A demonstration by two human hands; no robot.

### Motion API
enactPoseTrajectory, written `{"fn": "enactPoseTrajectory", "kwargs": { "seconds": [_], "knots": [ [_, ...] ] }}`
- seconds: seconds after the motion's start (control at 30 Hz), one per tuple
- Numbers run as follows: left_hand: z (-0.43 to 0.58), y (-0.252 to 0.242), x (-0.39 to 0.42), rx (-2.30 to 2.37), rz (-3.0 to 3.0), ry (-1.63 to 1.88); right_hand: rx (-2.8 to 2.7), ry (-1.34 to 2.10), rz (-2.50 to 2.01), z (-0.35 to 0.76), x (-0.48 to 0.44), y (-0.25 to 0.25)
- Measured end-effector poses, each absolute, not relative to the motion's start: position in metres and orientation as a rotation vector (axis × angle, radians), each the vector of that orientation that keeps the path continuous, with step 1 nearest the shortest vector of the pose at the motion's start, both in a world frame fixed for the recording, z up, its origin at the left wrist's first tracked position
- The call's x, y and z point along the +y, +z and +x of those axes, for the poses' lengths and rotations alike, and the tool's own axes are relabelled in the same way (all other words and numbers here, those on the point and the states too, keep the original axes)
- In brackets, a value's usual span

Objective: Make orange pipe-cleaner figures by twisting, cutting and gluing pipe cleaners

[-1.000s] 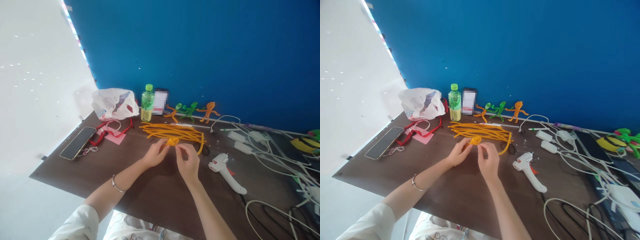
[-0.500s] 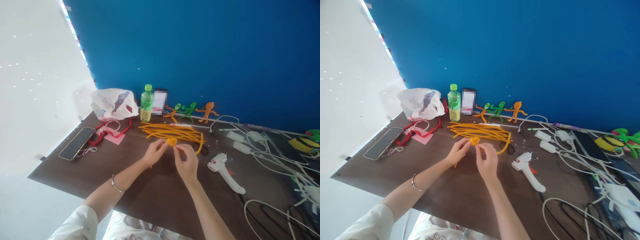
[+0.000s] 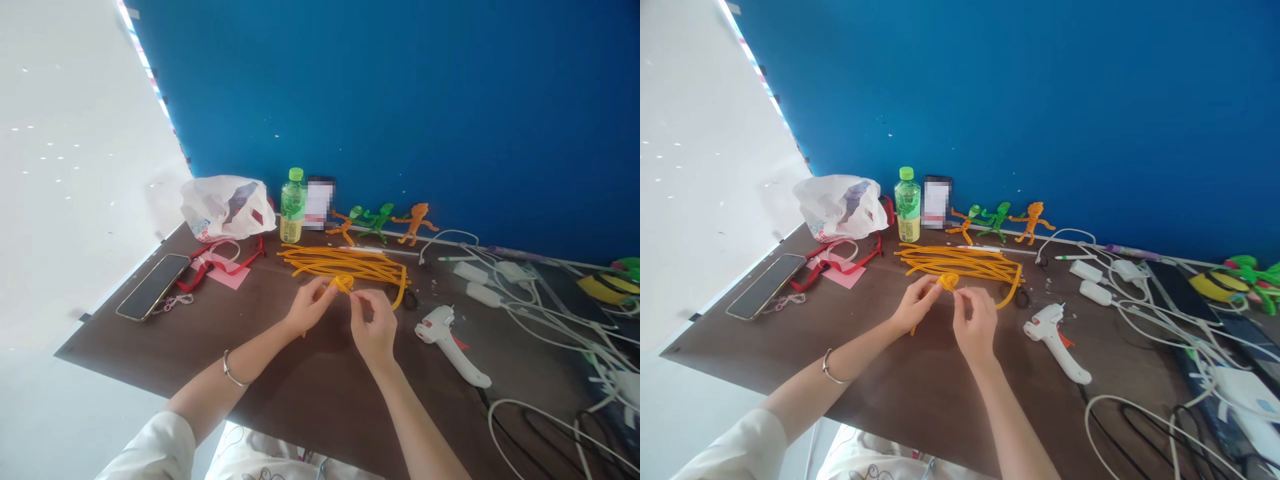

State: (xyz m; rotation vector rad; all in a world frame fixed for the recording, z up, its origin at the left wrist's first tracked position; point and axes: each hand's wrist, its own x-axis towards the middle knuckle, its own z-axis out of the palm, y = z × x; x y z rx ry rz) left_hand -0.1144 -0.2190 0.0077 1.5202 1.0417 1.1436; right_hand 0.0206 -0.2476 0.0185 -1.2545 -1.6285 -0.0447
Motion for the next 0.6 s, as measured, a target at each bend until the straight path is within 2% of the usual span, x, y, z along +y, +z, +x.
{"fn": "enactPoseTrajectory", "kwargs": {
  "seconds": [0.6],
  "knots": [
    [-0.1124, 0.0091, -0.2195, 1.112, 1.496, 1.234, -1.653, -0.225, -1.261, 0.0209, -0.2472, 0.0193]
  ]
}}
